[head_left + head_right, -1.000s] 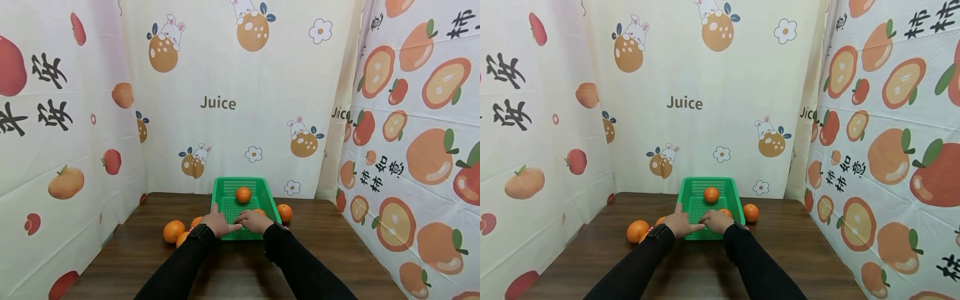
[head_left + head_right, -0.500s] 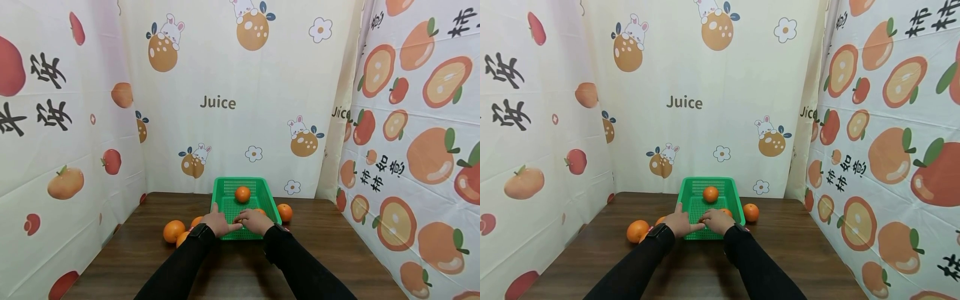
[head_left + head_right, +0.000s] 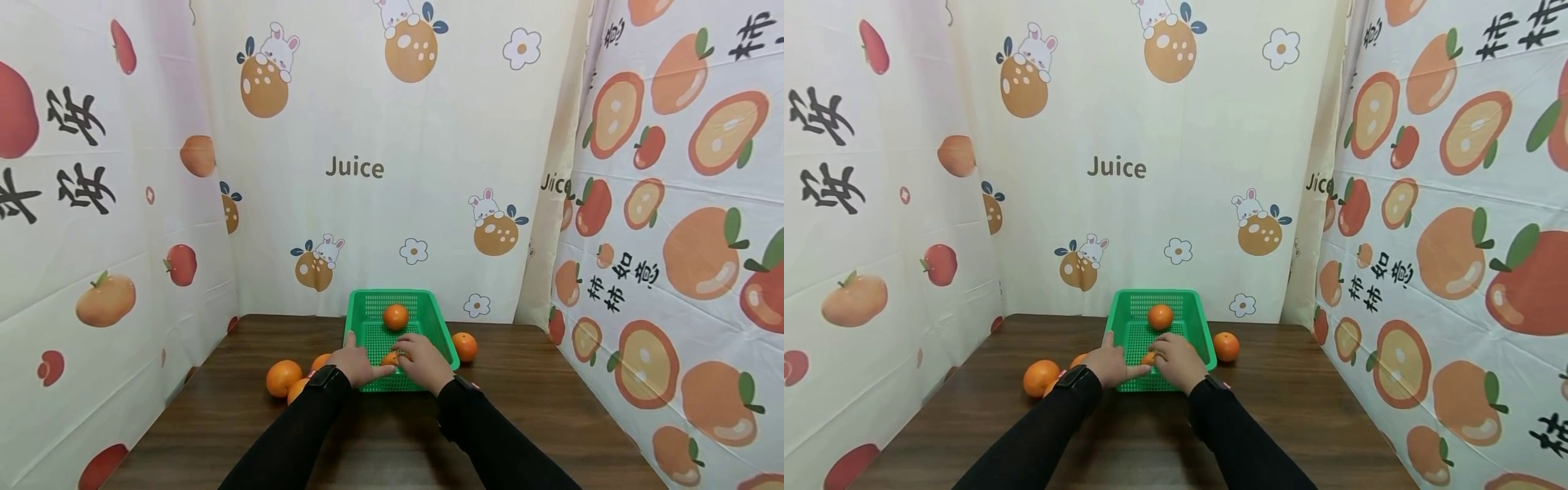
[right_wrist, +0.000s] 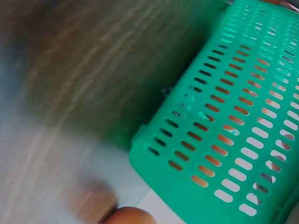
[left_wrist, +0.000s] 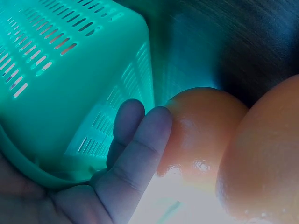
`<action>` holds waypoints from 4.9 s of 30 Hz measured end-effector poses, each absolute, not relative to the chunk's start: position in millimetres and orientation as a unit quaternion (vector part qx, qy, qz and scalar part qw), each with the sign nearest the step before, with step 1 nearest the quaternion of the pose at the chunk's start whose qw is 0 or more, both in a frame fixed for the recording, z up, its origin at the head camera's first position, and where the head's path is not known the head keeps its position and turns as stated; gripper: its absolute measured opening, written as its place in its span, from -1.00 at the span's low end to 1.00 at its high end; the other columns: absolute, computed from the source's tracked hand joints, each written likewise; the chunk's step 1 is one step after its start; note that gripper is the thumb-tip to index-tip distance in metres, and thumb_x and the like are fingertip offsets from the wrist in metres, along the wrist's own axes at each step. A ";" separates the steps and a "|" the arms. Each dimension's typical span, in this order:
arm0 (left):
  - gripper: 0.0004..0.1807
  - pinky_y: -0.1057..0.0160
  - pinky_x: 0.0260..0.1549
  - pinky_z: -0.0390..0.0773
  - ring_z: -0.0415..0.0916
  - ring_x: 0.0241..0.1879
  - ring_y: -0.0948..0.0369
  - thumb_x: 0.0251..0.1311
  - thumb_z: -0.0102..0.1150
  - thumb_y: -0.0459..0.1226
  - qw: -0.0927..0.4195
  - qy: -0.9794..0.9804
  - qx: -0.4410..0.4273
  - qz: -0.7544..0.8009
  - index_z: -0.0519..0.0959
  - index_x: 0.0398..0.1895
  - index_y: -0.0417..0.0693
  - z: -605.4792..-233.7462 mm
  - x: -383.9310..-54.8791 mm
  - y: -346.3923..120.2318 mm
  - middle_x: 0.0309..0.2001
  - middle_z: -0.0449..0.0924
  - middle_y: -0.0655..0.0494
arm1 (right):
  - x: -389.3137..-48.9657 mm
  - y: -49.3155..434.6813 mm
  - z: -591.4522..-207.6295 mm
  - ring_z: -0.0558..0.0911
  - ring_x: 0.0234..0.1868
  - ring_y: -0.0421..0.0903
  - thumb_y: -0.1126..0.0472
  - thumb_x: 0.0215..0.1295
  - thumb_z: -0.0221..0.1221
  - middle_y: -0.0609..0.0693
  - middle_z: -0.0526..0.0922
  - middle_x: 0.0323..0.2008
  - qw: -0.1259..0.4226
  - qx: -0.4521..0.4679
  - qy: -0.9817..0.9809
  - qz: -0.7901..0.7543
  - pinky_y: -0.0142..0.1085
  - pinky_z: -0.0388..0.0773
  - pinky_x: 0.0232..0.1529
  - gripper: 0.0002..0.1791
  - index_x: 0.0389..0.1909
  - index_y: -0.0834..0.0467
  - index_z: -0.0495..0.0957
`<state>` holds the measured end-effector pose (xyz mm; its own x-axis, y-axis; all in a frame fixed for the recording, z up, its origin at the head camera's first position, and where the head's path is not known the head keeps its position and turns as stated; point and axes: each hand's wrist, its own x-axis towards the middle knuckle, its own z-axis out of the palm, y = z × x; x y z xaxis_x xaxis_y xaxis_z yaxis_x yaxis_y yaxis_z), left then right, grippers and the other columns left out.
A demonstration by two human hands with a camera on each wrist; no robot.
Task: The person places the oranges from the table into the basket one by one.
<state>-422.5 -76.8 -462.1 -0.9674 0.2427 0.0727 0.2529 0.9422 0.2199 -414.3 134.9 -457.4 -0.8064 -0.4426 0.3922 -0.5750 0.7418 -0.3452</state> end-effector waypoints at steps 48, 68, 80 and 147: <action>0.25 0.17 -0.39 0.62 0.60 -0.47 0.12 0.16 -0.23 0.70 -0.023 -0.992 -0.102 -0.076 0.53 0.47 -0.12 -454.9 -425.0 -73.2 0.70 -0.03 -0.31 | -427.5 238.1 -491.1 0.50 0.34 0.40 0.24 0.64 0.03 0.41 0.53 0.32 0.231 -0.005 -0.914 0.333 0.30 0.42 0.38 -0.52 0.45 0.35 0.43; 0.09 0.23 -0.45 0.57 0.57 -0.52 0.14 0.28 -0.10 0.58 -0.022 -0.991 -0.106 -0.075 0.62 0.35 -0.18 -433.8 -406.5 -70.1 0.68 0.06 -0.32 | -454.8 250.2 -494.8 0.24 0.55 0.46 0.14 0.61 0.17 0.33 0.25 0.59 0.155 0.037 -0.958 0.236 0.44 0.36 0.37 -0.39 0.59 0.09 0.35; 0.20 0.13 -0.37 0.64 0.60 -0.48 0.08 0.18 -0.15 0.67 -0.019 -0.992 -0.103 -0.076 0.56 0.44 -0.12 -455.7 -429.2 -72.8 0.69 0.00 -0.33 | -459.2 242.5 -492.3 0.17 0.59 0.50 0.18 0.55 0.19 0.34 0.13 0.66 0.104 0.070 -0.975 0.184 0.48 0.35 0.35 -0.30 0.64 0.08 0.26; 0.22 0.02 -0.12 0.70 0.70 -0.20 0.02 0.21 -0.20 0.66 -0.030 -0.987 -0.122 -0.102 0.53 0.46 -0.19 -448.9 -417.9 -75.6 0.69 -0.02 -0.36 | -427.4 253.2 -460.4 0.52 -0.34 -0.05 0.20 0.26 0.48 0.03 0.57 -0.36 0.043 0.021 -0.973 0.226 -0.22 0.47 -0.31 -0.73 -0.43 0.18 0.56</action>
